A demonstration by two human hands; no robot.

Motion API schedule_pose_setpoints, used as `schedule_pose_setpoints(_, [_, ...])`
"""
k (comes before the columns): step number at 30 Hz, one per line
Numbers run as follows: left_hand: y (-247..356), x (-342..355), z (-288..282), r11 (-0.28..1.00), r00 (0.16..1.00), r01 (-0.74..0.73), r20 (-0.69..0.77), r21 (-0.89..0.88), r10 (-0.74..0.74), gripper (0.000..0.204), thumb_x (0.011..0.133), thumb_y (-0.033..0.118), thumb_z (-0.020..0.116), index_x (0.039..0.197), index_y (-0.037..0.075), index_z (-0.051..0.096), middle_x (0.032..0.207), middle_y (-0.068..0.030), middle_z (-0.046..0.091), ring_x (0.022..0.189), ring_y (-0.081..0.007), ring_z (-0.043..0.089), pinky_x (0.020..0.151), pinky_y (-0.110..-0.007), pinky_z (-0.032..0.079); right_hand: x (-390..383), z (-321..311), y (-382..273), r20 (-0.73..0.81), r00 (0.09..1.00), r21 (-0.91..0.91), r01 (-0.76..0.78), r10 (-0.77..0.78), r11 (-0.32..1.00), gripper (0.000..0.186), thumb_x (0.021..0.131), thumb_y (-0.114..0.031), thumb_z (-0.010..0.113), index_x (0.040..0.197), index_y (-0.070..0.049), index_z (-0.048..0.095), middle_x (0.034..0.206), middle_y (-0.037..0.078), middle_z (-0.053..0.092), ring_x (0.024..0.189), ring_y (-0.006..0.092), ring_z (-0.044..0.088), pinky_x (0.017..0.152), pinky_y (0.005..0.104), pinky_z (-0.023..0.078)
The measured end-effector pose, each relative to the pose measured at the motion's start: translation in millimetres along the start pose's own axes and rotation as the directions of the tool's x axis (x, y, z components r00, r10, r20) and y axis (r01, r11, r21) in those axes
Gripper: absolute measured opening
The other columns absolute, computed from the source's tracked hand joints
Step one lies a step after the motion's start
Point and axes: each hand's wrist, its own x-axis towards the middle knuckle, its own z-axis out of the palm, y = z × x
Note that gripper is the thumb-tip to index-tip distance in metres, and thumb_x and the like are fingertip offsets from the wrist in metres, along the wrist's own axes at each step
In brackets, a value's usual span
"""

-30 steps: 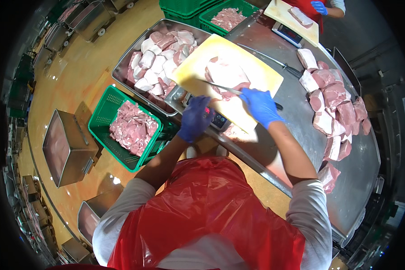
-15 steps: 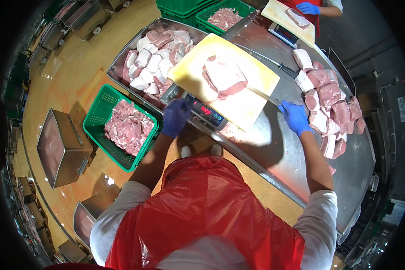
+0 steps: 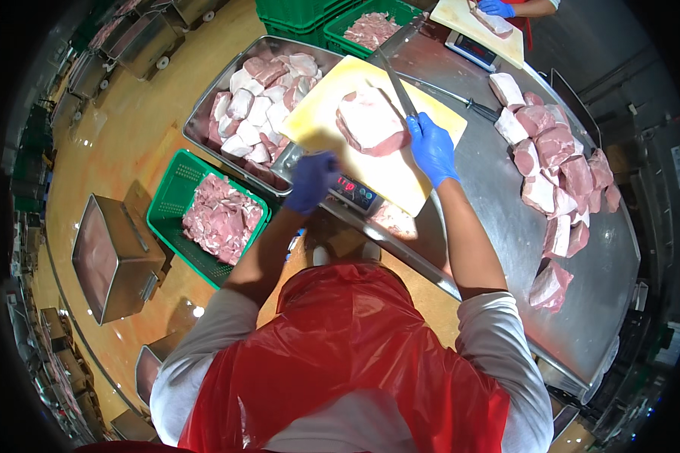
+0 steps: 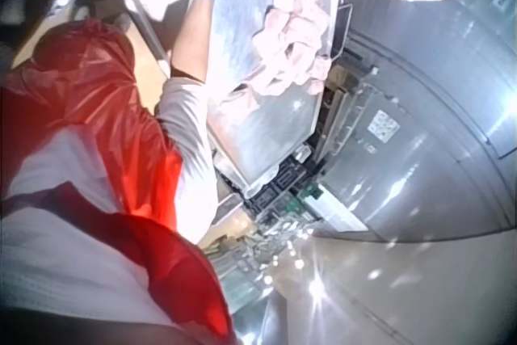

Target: The person cuts large pieces of raw meat on a yellow cutting board using a knife. They trim fat and separate portions, placing trimmed pieces into a green basket and larger cuts onto a metal tray. The process is repeated continuously.

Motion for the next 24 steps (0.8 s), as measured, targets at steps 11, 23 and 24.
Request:
schedule_pose_setpoints(11, [-8.1,-12.1,-95.7,0.86,0.885,0.451,-0.007,-0.238,-0.466,0.041,0.089,0.01,0.066,0.129,-0.001,0.06,0.102,-0.0196,0.069,0.093,-0.0281,0.068,0.088,-0.037,0.053,50.2,26.5,67.7,0.321,0.941,0.723,-0.314,0.104,0.615,0.031,0.104,-0.029,0.057,0.099,-0.001,0.069,0.084,0.0,0.063,0.076,0.0077,0.052,0.071,0.0237,0.043])
schedule_pose_setpoints(23, [-64.0,148.7,14.7,0.888,0.952,0.003,-0.272,-0.46,-0.144,0.032,0.089,0.012,0.063,0.116,-0.006,0.063,0.112,-0.0176,0.069,0.1,-0.0269,0.067,0.091,-0.034,0.052,-89.4,39.1,-43.4,0.344,0.917,0.713,-0.394,0.2,0.58,0.027,0.105,-0.022,0.055,0.108,0.004,0.062,0.086,0.007,0.065,0.07,0.0126,0.06,0.065,0.0266,0.051])
schedule_pose_setpoints(24, [-44.6,144.4,-1.0,0.901,0.959,0.058,-0.225,-0.431,-0.17,0.031,0.089,0.012,0.063,0.114,-0.006,0.062,0.11,-0.0191,0.069,0.1,-0.0273,0.067,0.09,-0.035,0.052,-99.8,24.5,-35.0,0.334,0.899,0.719,-0.438,0.284,0.54,0.026,0.106,-0.023,0.054,0.108,0.002,0.062,0.088,0.007,0.066,0.069,0.0119,0.061,0.062,0.0277,0.052])
